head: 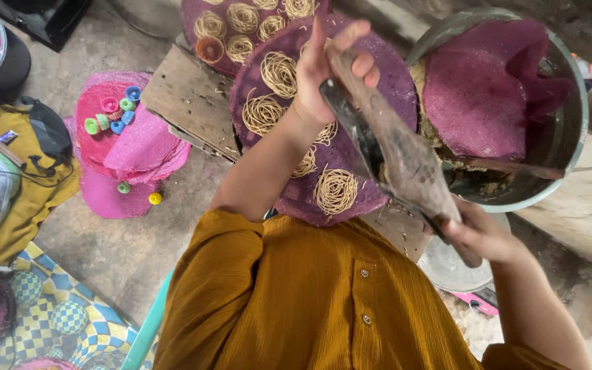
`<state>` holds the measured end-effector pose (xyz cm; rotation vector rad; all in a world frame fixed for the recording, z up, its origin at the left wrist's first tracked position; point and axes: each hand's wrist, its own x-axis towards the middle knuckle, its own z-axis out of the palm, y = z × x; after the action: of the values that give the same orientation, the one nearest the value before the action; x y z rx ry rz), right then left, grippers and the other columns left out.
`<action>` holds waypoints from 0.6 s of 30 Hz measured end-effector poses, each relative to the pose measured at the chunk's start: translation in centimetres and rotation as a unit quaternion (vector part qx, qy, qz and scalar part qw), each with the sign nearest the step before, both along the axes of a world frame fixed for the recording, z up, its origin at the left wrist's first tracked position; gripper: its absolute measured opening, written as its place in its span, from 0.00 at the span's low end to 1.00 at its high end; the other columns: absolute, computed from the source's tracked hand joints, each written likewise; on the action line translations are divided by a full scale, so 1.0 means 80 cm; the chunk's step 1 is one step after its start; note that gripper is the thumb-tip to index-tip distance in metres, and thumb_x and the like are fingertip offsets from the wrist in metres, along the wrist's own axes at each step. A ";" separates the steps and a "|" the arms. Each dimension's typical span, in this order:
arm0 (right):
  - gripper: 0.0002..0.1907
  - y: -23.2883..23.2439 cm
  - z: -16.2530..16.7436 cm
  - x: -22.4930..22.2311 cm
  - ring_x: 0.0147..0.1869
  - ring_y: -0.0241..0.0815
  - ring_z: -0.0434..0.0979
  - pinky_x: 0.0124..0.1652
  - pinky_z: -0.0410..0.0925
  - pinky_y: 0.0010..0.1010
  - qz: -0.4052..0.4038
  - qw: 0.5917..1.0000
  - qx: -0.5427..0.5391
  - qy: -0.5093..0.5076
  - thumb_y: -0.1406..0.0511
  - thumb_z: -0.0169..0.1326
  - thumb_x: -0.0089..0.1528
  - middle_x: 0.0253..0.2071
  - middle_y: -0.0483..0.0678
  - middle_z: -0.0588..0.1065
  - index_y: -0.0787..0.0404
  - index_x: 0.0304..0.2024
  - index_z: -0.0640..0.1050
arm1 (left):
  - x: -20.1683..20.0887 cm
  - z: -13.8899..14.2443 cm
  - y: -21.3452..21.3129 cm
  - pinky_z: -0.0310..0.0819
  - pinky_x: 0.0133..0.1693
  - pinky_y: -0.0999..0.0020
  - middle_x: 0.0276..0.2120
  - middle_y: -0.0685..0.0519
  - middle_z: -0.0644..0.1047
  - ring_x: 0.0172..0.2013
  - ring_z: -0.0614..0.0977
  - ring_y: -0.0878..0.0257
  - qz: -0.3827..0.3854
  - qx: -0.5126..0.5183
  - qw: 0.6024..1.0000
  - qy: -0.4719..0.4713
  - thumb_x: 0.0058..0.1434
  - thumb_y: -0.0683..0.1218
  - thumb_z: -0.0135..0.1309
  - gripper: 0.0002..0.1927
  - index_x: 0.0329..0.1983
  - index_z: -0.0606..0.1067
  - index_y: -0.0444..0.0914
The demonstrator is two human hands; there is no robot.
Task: The person uses a manual wooden press to extrude dough into thin noodles, forming them into small coils on a purple mat. They repeatedly load dough into the press, operate the lever, and arrange the resulting noodles into neat piles.
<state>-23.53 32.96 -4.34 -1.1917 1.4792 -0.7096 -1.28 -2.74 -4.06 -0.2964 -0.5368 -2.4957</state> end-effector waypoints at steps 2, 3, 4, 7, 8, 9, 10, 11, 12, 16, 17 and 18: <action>0.51 -0.017 0.012 -0.009 0.48 0.46 0.82 0.43 0.77 0.34 -0.006 1.000 0.008 -0.029 0.36 0.52 0.56 0.46 0.56 0.81 0.70 0.64 0.69 | -0.008 0.013 -0.013 0.72 0.44 0.55 0.32 0.49 0.74 0.39 0.78 0.48 0.047 -0.016 0.998 -0.031 0.71 0.73 0.38 0.37 0.62 0.75 0.41; 0.48 -0.028 0.014 -0.011 0.48 0.46 0.82 0.44 0.76 0.34 -0.025 0.998 0.024 -0.048 0.37 0.52 0.58 0.45 0.56 0.81 0.71 0.62 0.71 | -0.013 0.019 -0.020 0.72 0.43 0.56 0.31 0.49 0.74 0.39 0.78 0.49 0.036 0.002 0.999 -0.031 0.70 0.72 0.38 0.36 0.62 0.74 0.42; 0.46 -0.040 0.015 -0.011 0.48 0.46 0.81 0.44 0.75 0.34 -0.044 0.996 0.039 -0.066 0.39 0.53 0.59 0.45 0.56 0.81 0.72 0.61 0.72 | -0.017 0.024 -0.029 0.72 0.41 0.56 0.31 0.49 0.74 0.38 0.78 0.50 0.026 0.019 0.999 -0.030 0.68 0.72 0.38 0.35 0.61 0.73 0.44; 0.41 -0.075 0.009 -0.006 0.43 0.46 0.81 0.41 0.73 0.34 -0.090 0.992 0.065 -0.054 0.42 0.53 0.60 0.41 0.54 0.81 0.71 0.57 0.75 | -0.023 0.034 -0.052 0.71 0.38 0.59 0.28 0.51 0.74 0.34 0.78 0.52 0.034 0.032 0.998 -0.038 0.67 0.73 0.39 0.35 0.60 0.72 0.45; 0.39 -0.082 0.009 -0.004 0.41 0.45 0.82 0.40 0.74 0.35 -0.105 0.991 0.073 -0.038 0.43 0.54 0.59 0.39 0.54 0.82 0.70 0.56 0.76 | -0.022 0.036 -0.054 0.71 0.38 0.60 0.26 0.52 0.74 0.33 0.78 0.52 0.043 0.032 0.998 -0.043 0.67 0.74 0.39 0.35 0.60 0.72 0.45; 0.39 -0.085 0.010 -0.001 0.40 0.45 0.82 0.40 0.74 0.35 -0.096 0.992 0.077 -0.040 0.43 0.53 0.59 0.38 0.53 0.82 0.71 0.54 0.77 | -0.019 0.036 -0.053 0.71 0.37 0.62 0.26 0.53 0.74 0.32 0.78 0.53 0.052 0.023 0.998 -0.037 0.68 0.74 0.40 0.35 0.60 0.73 0.45; 0.38 -0.086 0.013 0.000 0.40 0.44 0.82 0.40 0.74 0.34 -0.087 0.992 0.081 -0.043 0.43 0.53 0.60 0.37 0.53 0.82 0.71 0.52 0.79 | -0.018 0.034 -0.050 0.71 0.36 0.63 0.26 0.54 0.74 0.31 0.78 0.55 0.061 0.015 0.997 -0.032 0.68 0.74 0.40 0.35 0.60 0.73 0.45; 0.38 -0.085 0.017 0.000 0.39 0.44 0.83 0.40 0.75 0.34 -0.077 0.992 0.086 -0.047 0.43 0.52 0.60 0.36 0.53 0.83 0.72 0.50 0.80 | -0.017 0.031 -0.046 0.70 0.36 0.64 0.25 0.55 0.74 0.30 0.77 0.56 0.071 0.007 0.997 -0.029 0.69 0.74 0.41 0.34 0.60 0.74 0.45; 0.37 -0.081 0.024 -0.002 0.38 0.45 0.83 0.39 0.75 0.35 -0.079 0.992 0.092 -0.039 0.43 0.53 0.60 0.35 0.53 0.83 0.72 0.49 0.81 | -0.016 0.028 -0.038 0.71 0.35 0.65 0.24 0.55 0.74 0.29 0.77 0.57 0.072 0.026 0.996 -0.047 0.69 0.74 0.40 0.34 0.59 0.74 0.45; 0.36 -0.071 0.057 -0.017 0.38 0.46 0.81 0.39 0.73 0.36 -0.097 0.993 0.066 0.012 0.45 0.58 0.57 0.34 0.55 0.81 0.73 0.47 0.82 | -0.029 0.035 -0.023 0.72 0.32 0.66 0.20 0.56 0.72 0.26 0.77 0.59 0.083 0.077 0.991 -0.072 0.67 0.74 0.37 0.33 0.57 0.74 0.47; 0.35 -0.073 0.059 -0.017 0.38 0.45 0.79 0.40 0.73 0.36 -0.109 0.992 0.048 0.029 0.46 0.60 0.57 0.34 0.55 0.80 0.73 0.47 0.81 | -0.031 0.040 -0.026 0.71 0.31 0.66 0.19 0.57 0.71 0.25 0.76 0.59 0.083 0.084 0.991 -0.067 0.66 0.74 0.36 0.33 0.56 0.74 0.47; 0.35 -0.075 0.060 -0.017 0.39 0.44 0.80 0.39 0.74 0.36 -0.122 0.989 0.057 0.062 0.46 0.60 0.55 0.35 0.53 0.81 0.71 0.48 0.80 | -0.031 0.043 -0.032 0.70 0.31 0.67 0.20 0.57 0.71 0.25 0.76 0.60 0.084 0.073 0.993 -0.040 0.67 0.74 0.36 0.34 0.56 0.74 0.47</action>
<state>-24.87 26.97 0.49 -0.9922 1.7664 -0.7128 -3.73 -5.29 -0.59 -0.0901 -0.3915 -2.3758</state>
